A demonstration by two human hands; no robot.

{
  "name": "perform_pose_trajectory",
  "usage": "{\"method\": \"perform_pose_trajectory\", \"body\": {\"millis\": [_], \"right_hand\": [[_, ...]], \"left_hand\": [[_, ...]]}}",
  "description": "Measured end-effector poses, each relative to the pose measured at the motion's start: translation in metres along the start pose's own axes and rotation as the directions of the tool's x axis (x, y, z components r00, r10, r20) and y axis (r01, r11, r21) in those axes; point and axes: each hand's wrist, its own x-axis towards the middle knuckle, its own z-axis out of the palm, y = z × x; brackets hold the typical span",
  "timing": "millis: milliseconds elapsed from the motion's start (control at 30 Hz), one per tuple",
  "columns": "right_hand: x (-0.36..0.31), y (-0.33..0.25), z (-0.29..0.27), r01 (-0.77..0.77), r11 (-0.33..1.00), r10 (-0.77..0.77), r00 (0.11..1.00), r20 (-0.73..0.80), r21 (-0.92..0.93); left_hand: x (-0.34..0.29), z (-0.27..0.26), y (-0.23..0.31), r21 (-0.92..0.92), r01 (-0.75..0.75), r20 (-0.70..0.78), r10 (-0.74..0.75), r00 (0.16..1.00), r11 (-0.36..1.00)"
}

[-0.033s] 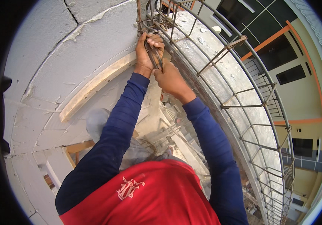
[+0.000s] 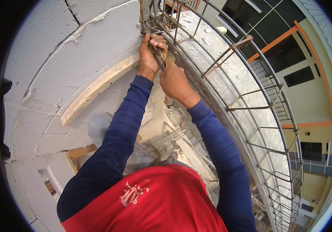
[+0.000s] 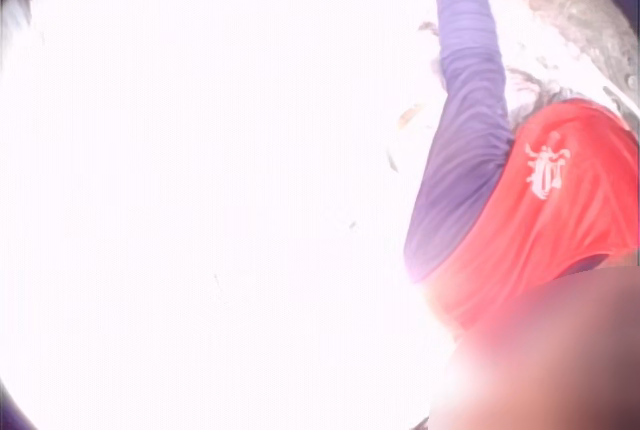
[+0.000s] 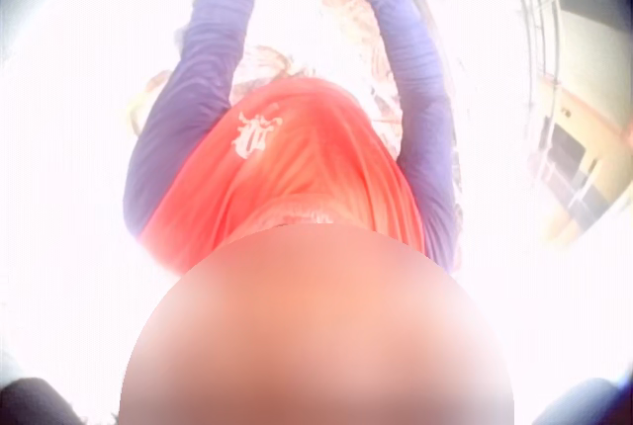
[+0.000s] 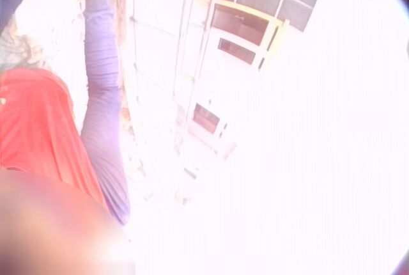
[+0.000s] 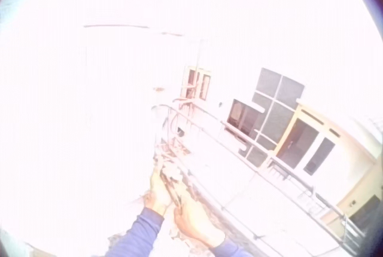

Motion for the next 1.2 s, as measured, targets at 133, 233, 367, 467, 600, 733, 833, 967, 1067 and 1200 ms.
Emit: {"method": "perform_pose_trajectory", "body": {"millis": [133,233,367,467,600,733,833,967,1067,1200], "right_hand": [[-0.020,-0.001,-0.015,-0.115,0.985,0.111,0.993,0.041,0.130],[-0.038,0.004,-0.024,-0.297,0.938,0.282,0.954,0.103,0.177],[-0.069,-0.002,-0.035,-0.257,0.921,0.234,0.966,0.111,0.294],[-0.094,-0.014,-0.063,-0.313,0.821,0.193,0.939,0.284,0.477],[-0.127,-0.034,-0.110,-0.342,0.727,0.111,0.914,0.390,0.595],[-0.168,-0.053,-0.160,-0.392,0.485,0.034,0.902,0.431,0.782],[-0.189,-0.057,-0.198,-0.450,0.332,-0.014,0.876,0.481,0.829],[-0.217,-0.063,-0.248,-0.592,0.292,0.003,0.786,0.618,0.751],[-0.230,-0.083,-0.289,-0.612,0.449,0.011,0.732,0.681,0.651],[-0.231,-0.115,-0.355,-0.420,0.854,0.280,0.869,0.408,0.308]], "left_hand": [[-0.012,0.013,-0.015,0.163,-0.045,0.034,0.040,0.999,0.986],[-0.023,0.034,-0.040,0.403,-0.067,0.005,0.071,0.997,0.913],[-0.051,0.063,-0.079,0.529,-0.097,-0.010,0.120,0.993,0.843],[-0.069,0.080,-0.095,0.569,-0.064,-0.038,0.103,0.994,0.820],[-0.081,0.092,-0.115,0.665,-0.024,-0.021,0.051,0.998,0.747],[-0.084,0.103,-0.132,0.767,-0.007,-0.057,0.078,0.995,0.642],[-0.095,0.114,-0.149,0.797,-0.085,0.061,0.061,0.996,0.597],[-0.100,0.128,-0.156,0.905,-0.142,0.137,0.041,0.990,0.401],[-0.079,0.133,-0.137,0.899,-0.289,0.332,-0.082,0.940,0.328],[-0.058,0.126,-0.126,0.855,-0.335,0.345,0.048,0.938,0.395]]}}
